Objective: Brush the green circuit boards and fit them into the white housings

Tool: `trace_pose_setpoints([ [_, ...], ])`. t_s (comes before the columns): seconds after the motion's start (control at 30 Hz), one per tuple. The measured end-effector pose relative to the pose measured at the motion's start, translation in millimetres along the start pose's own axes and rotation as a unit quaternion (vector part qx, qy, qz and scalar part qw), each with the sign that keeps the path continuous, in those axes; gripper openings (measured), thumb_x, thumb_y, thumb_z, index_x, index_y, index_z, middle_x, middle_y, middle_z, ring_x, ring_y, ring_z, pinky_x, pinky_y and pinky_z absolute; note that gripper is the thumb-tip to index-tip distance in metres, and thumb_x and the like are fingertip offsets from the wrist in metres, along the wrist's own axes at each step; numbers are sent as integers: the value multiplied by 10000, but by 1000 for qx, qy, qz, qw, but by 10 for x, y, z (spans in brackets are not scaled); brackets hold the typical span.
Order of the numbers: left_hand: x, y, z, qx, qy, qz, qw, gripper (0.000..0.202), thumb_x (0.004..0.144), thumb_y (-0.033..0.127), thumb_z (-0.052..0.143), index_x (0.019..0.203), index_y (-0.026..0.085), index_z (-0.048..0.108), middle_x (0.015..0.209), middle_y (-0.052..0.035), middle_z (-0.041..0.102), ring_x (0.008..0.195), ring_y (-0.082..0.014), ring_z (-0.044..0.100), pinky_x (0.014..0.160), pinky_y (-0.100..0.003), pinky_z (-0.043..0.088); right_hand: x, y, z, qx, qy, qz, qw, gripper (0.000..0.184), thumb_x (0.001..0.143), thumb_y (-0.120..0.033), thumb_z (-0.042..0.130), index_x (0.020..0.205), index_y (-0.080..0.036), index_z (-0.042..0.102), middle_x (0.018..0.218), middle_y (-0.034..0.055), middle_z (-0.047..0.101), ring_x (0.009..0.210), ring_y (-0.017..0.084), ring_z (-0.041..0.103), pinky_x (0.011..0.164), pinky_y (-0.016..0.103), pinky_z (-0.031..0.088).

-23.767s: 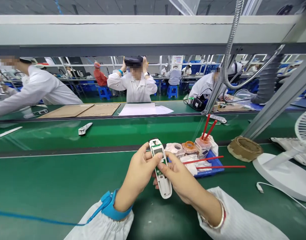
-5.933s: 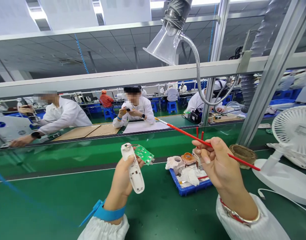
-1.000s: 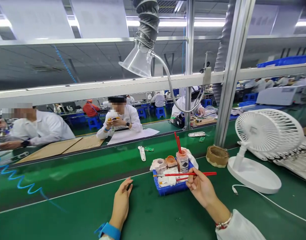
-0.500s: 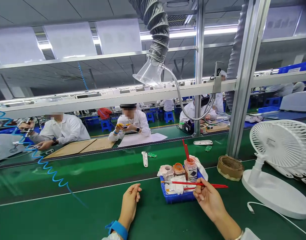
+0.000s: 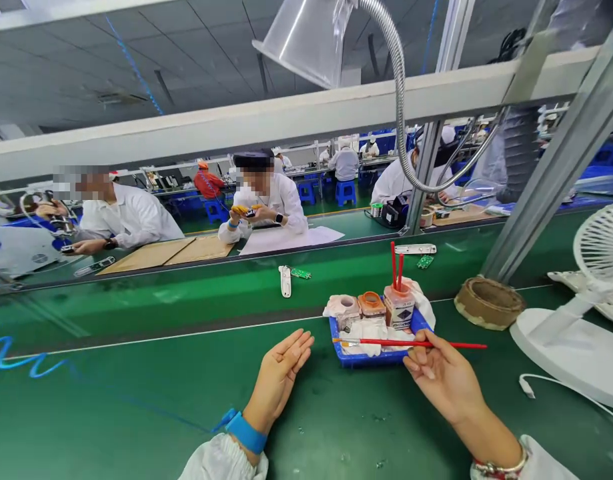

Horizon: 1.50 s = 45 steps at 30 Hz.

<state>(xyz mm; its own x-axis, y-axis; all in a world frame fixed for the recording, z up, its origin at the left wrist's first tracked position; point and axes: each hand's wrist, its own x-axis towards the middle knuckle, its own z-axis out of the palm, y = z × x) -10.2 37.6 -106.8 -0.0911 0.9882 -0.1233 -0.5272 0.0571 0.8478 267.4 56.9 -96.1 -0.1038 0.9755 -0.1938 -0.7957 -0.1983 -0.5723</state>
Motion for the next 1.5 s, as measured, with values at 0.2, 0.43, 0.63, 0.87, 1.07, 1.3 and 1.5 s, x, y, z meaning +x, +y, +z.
trace_pose_setpoints([
  [0.2,-130,6,85,114,-45,35,992,397,705,242,723,1092,177,669,1174,-133,636,1142,-284,550,986,-432,446,-21,-65,-9,18,36,0,999,117,733,-264,645,678,-169,603,420,-39,435,380,58,331,441,200,393],
  [0.43,-218,-29,86,362,-43,182,913,302,806,244,597,1096,198,668,1088,-77,690,996,-210,650,910,-347,511,-8,-87,11,12,54,-3,998,120,733,-250,633,668,-163,581,432,-36,424,383,52,334,433,195,376],
  [0.63,-290,-19,64,462,6,314,829,301,906,206,424,873,190,723,811,-36,748,730,-147,700,694,-258,570,5,-93,-33,1,48,-5,999,109,748,-253,615,688,-171,575,427,-46,390,377,49,320,438,201,376],
  [0.87,-359,8,74,537,-10,415,735,376,838,55,510,1158,229,606,994,-18,727,873,-142,691,791,-240,550,-3,-121,-22,-2,59,-5,998,120,743,-261,622,674,-186,558,442,-56,338,380,57,295,422,223,362],
  [1.07,-358,33,113,560,6,440,702,358,809,50,558,1108,227,642,958,-17,734,829,-156,701,748,-246,563,-33,-148,-31,6,56,1,998,105,773,-247,582,688,-192,556,441,-47,352,392,65,283,420,222,361],
  [1.3,-354,61,125,568,53,429,700,153,765,160,656,887,229,716,813,-1,751,737,-167,707,675,-251,563,-32,-153,-35,2,52,4,999,108,778,-255,586,696,-195,551,446,-41,367,399,67,297,424,226,363],
  [1.5,-375,92,153,569,53,384,725,338,892,197,443,626,187,652,520,14,650,480,-101,616,504,-200,488,-25,-153,-25,3,56,1,998,117,772,-262,591,688,-190,552,440,-40,369,402,67,313,420,221,365],
])
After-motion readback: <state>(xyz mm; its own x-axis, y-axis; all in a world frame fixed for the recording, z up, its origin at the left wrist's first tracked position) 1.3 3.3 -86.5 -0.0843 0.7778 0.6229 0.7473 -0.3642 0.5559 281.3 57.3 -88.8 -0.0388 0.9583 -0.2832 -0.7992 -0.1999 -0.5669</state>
